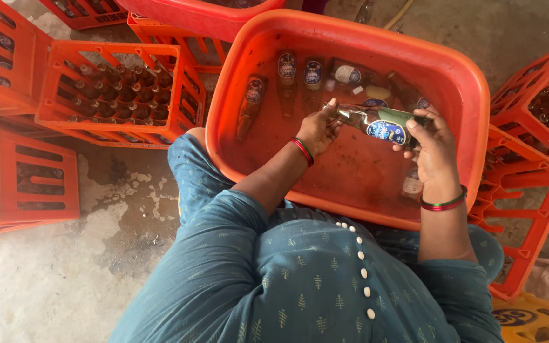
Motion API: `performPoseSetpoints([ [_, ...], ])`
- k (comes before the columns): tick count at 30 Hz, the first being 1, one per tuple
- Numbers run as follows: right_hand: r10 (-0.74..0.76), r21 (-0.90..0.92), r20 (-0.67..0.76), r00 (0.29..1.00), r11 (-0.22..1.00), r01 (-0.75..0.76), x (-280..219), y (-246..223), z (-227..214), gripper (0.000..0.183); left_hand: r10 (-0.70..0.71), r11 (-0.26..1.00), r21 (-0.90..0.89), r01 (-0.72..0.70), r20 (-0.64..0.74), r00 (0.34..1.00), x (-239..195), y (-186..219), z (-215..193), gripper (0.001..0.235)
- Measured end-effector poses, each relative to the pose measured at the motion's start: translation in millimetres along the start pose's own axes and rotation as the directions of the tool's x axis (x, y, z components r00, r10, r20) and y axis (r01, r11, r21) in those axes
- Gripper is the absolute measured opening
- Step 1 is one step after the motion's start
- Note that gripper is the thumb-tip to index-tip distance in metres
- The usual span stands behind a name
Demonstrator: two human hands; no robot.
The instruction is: The person sits cross-legged on the floor and washes glass bottles one by one in a red tub filled with water. They pick up each bottle, rinse it, and place it into an orange crate beside them.
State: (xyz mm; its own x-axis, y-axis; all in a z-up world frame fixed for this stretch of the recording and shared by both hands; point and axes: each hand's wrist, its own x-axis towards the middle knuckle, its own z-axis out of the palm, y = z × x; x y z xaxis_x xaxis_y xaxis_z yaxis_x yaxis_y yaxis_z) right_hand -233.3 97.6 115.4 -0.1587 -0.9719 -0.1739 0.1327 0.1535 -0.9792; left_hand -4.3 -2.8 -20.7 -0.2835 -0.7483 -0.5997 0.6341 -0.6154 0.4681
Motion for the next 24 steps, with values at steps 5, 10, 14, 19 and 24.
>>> performPoseSetpoints([
  [5, 0.041, -0.018, -0.019, 0.999, 0.999, -0.041, 0.7, 0.2, -2.8, 0.040, 0.005, 1.000, -0.015, -0.004, 0.017, 1.000, 3.9, 0.4, -0.3, 0.025],
  [10, 0.127, 0.016, 0.023, 0.992, 0.992, -0.127, 18.7, 24.4, -12.9, 0.044, 0.049, 0.998, -0.036, -0.045, 0.108, 0.993, 19.9, 3.2, -7.4, 0.015],
  [14, 0.258, 0.074, -0.077, 0.963, 0.965, -0.253, 43.8, 50.8, -22.0, 0.036, -0.011, 0.987, 0.163, 0.013, -0.015, 1.000, 40.2, -0.8, -6.6, 0.019],
  [19, 0.400, 0.107, -0.164, 0.902, 0.916, -0.387, 67.9, 99.8, -39.6, 0.030, -0.008, 0.963, 0.265, 0.056, -0.177, 0.984, 81.1, -30.3, -20.7, 0.030],
  [24, 0.502, 0.145, -0.193, 0.843, 0.864, -0.481, 87.4, 144.9, -54.0, 0.034, -0.001, 0.956, 0.290, 0.047, -0.158, 0.988, 107.3, -44.7, -44.7, 0.036],
])
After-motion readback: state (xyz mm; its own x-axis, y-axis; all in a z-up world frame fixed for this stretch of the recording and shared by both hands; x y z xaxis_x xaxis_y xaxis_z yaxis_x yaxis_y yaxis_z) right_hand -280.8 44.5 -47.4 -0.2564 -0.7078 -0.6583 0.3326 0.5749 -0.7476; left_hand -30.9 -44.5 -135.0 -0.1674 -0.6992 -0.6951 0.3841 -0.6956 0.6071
